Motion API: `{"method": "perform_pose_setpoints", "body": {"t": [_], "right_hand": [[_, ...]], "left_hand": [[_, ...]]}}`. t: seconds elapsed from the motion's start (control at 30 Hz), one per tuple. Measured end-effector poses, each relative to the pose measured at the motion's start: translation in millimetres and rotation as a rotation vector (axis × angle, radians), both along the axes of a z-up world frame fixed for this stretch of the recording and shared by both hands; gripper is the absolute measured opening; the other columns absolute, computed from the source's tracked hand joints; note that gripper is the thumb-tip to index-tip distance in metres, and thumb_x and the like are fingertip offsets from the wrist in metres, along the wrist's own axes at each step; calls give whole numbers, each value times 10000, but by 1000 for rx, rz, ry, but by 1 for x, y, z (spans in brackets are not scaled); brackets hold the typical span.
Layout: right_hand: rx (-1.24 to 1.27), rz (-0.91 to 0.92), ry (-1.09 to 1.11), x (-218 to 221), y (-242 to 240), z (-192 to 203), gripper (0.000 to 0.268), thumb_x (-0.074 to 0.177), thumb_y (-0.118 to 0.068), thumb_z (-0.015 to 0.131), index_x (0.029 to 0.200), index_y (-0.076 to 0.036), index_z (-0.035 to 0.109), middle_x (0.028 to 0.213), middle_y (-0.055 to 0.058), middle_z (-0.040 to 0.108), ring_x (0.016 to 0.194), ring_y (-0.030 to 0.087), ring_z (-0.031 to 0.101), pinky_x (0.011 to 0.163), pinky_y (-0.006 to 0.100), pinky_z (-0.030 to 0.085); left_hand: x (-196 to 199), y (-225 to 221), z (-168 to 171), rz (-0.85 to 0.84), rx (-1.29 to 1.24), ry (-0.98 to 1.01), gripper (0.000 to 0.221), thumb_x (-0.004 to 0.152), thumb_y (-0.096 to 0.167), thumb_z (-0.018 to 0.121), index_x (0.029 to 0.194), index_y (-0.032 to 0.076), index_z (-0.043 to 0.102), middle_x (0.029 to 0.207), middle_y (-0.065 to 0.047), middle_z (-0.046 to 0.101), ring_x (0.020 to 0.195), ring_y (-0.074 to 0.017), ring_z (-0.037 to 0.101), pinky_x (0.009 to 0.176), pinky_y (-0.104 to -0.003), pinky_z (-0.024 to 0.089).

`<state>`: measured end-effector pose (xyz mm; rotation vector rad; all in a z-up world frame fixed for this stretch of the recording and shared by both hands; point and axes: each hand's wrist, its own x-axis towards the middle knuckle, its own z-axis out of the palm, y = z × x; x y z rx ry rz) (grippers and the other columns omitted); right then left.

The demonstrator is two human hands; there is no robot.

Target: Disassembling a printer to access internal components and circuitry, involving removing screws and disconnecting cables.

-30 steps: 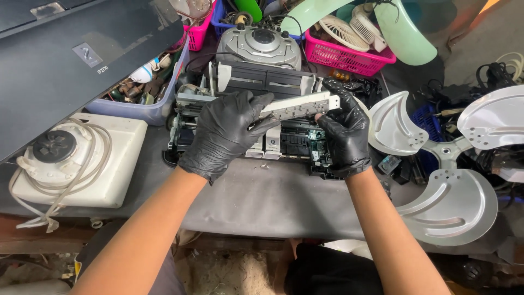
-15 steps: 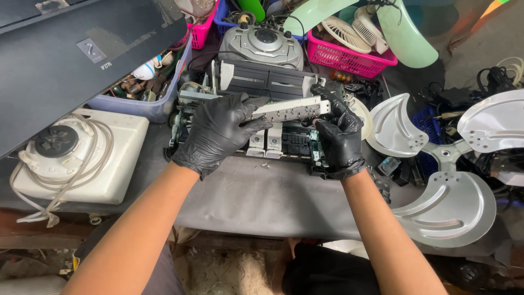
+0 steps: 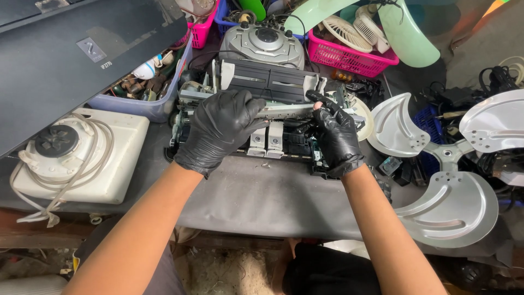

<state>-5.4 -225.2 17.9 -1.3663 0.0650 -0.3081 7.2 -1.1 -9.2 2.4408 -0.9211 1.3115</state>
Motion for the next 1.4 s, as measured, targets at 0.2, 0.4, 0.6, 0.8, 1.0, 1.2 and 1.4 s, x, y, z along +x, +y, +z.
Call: {"method": "perform_pose_setpoints", "body": {"t": [0.2, 0.4, 0.6, 0.8, 1.0, 1.2, 1.4], "right_hand": [[142, 47, 57, 18, -20, -32, 280, 773, 27, 836, 1032, 46, 731, 863, 175, 742, 716, 263, 761, 656, 359, 675], [52, 39, -114, 22, -37, -31, 328, 763, 84, 810, 1076, 67, 713, 906, 185, 746, 763, 242, 766, 661, 296, 684], [-228, 12, -285, 22, -51, -37, 342, 837, 45, 808, 1159, -3, 703, 1038, 149, 747, 934, 166, 713, 809, 303, 650], [-221, 14, -314, 29, -55, -51, 298, 832, 69, 806, 1100, 5, 693, 984, 145, 749, 881, 164, 724, 767, 305, 656], [-254, 31, -328, 29, -53, -47, 314, 837, 69, 809, 1120, 1, 692, 985, 151, 753, 870, 157, 723, 769, 305, 646], [-267, 80, -343, 23, -51, -42, 329, 823, 64, 818, 1122, 22, 688, 979, 177, 751, 876, 180, 733, 774, 328, 644], [-284, 75, -358, 19, -44, -33, 398, 758, 51, 876, 1107, 3, 691, 992, 175, 751, 913, 201, 735, 808, 336, 646]], "left_hand": [[15, -6, -23, 190, 92, -223, 304, 909, 468, 757, 960, 207, 610, 798, 43, 427, 668, -207, 529, 582, -313, 495], [4, -4, -6, 76, -51, 85, 599, 946, 678, 559, 1384, 271, 592, 1102, -17, 496, 986, -273, 507, 880, -471, 416], [11, -3, -13, -6, -90, 118, 457, 966, 641, 575, 1145, 221, 570, 918, 2, 449, 877, -269, 515, 799, -449, 376], [4, -5, -5, 0, -178, 125, 370, 936, 561, 682, 918, 200, 601, 769, 4, 486, 795, -255, 566, 719, -418, 437], [8, 5, -4, -49, -184, 142, 266, 926, 445, 736, 833, 255, 576, 707, 68, 508, 765, -229, 594, 663, -404, 495], [5, 4, -3, -80, -216, 130, 257, 913, 392, 750, 812, 243, 566, 700, 61, 523, 765, -242, 610, 679, -404, 506], [0, 2, -2, -66, -219, 108, 272, 919, 422, 736, 830, 222, 574, 697, 21, 531, 767, -276, 622, 672, -432, 513]]}}
